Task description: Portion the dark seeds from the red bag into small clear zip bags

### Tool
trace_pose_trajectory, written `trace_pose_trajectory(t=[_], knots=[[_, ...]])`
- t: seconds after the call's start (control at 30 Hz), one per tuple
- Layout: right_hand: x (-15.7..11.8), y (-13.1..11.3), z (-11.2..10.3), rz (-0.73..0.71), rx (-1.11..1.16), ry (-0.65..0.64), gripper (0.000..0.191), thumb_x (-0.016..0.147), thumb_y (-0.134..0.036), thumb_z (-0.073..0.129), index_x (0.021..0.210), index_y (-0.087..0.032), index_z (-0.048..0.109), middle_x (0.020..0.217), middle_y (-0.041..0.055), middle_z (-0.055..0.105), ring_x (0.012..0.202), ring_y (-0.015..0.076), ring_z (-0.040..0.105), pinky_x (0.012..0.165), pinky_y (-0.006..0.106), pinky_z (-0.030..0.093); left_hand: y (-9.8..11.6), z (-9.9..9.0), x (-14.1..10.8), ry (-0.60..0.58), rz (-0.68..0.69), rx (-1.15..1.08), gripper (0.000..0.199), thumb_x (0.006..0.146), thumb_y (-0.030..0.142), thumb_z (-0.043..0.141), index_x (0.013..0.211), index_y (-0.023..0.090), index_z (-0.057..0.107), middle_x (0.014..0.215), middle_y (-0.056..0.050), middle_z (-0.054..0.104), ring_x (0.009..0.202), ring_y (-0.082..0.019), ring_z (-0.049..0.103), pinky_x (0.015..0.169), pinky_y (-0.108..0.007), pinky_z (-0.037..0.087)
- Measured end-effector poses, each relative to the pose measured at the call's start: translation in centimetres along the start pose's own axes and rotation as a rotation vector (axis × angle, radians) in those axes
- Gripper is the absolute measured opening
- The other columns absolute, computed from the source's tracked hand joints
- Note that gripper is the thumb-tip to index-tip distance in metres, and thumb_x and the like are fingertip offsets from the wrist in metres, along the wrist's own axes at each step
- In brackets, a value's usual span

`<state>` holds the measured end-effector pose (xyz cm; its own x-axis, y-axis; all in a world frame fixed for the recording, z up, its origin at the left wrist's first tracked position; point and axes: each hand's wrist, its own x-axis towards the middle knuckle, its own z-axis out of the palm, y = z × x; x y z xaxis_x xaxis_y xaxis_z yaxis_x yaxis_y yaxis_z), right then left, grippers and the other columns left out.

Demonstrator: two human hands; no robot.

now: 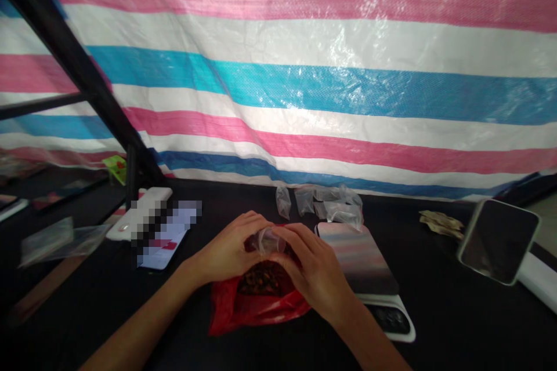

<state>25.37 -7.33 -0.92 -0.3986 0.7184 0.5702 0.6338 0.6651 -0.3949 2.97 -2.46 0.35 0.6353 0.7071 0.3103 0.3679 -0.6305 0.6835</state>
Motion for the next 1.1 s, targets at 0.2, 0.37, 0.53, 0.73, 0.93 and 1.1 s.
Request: trace_pose_trajectory(t=[0.2, 0.37, 0.53, 0.73, 0.93, 1.1], knots=[[-0.5, -0.1, 0.5, -0.13, -0.047, 0.032, 0.052, 0.1, -0.008, 0.051, 0.148, -0.027, 0.054, 0.139, 0.0103, 0.064, 0.126, 0.0226, 0.062, 0.105, 0.039, 0.055, 0.1, -0.1, -0.1, 0.015, -0.009, -0.114, 0.035, 0.084, 0.031, 0.081, 0.115, 0.021, 0.067, 0.115, -0.006, 0.071, 0.106, -0.022, 0.061, 0.097, -0.036, 0.048], [-0.4, -0.2, 0.4, -0.031, -0.066, 0.142, 0.043, 0.098, -0.023, 0.065, 0.141, -0.027, 0.06, 0.125, 0.0103, 0.069, 0.113, 0.024, 0.069, 0.095, 0.037, 0.061, 0.8, 0.2, -0.1, 0.019, -0.036, -0.177, 0.037, 0.085, 0.036, 0.081, 0.116, 0.021, 0.07, 0.11, -0.007, 0.07, 0.105, -0.023, 0.06, 0.094, -0.035, 0.051], [-0.5, -0.7, 0.3, -0.067, -0.022, 0.171, 0.045, 0.098, -0.011, 0.058, 0.141, -0.028, 0.06, 0.129, 0.0091, 0.069, 0.116, 0.0224, 0.069, 0.097, 0.036, 0.06, 1.0, 0.4, -0.1, 0.001, -0.055, -0.254, 0.034, 0.084, 0.039, 0.081, 0.111, 0.021, 0.073, 0.111, -0.008, 0.068, 0.109, -0.024, 0.06, 0.094, -0.035, 0.052], [-0.6, -1.4, 0.3, -0.033, -0.017, 0.302, 0.053, 0.094, -0.003, 0.06, 0.14, -0.028, 0.058, 0.134, 0.0104, 0.064, 0.121, 0.0239, 0.065, 0.101, 0.04, 0.058, 0.7, -0.2, -0.2, 0.023, -0.109, -0.392, 0.034, 0.088, 0.037, 0.076, 0.118, 0.021, 0.071, 0.115, -0.008, 0.063, 0.112, -0.023, 0.058, 0.098, -0.035, 0.05], [-0.2, -1.6, -0.2, 0.034, -0.033, 0.338, 0.047, 0.095, -0.01, 0.062, 0.137, -0.028, 0.056, 0.129, 0.0109, 0.063, 0.12, 0.0267, 0.063, 0.101, 0.046, 0.057, 0.3, -0.6, -0.2, 0.027, -0.115, -0.616, 0.047, 0.091, 0.054, 0.07, 0.123, 0.02, 0.066, 0.114, -0.008, 0.065, 0.106, -0.023, 0.06, 0.095, -0.034, 0.048], [-0.1, -1.6, -0.3, 0.037, -0.009, 0.313, 0.043, 0.093, -0.011, 0.061, 0.133, -0.028, 0.055, 0.126, 0.0113, 0.063, 0.115, 0.0271, 0.064, 0.096, 0.046, 0.056, 0.9, -1.5, -0.1, 0.01, -0.145, -0.688, 0.053, 0.087, 0.063, 0.07, 0.116, 0.019, 0.065, 0.112, -0.009, 0.067, 0.102, -0.023, 0.062, 0.089, -0.033, 0.049]])
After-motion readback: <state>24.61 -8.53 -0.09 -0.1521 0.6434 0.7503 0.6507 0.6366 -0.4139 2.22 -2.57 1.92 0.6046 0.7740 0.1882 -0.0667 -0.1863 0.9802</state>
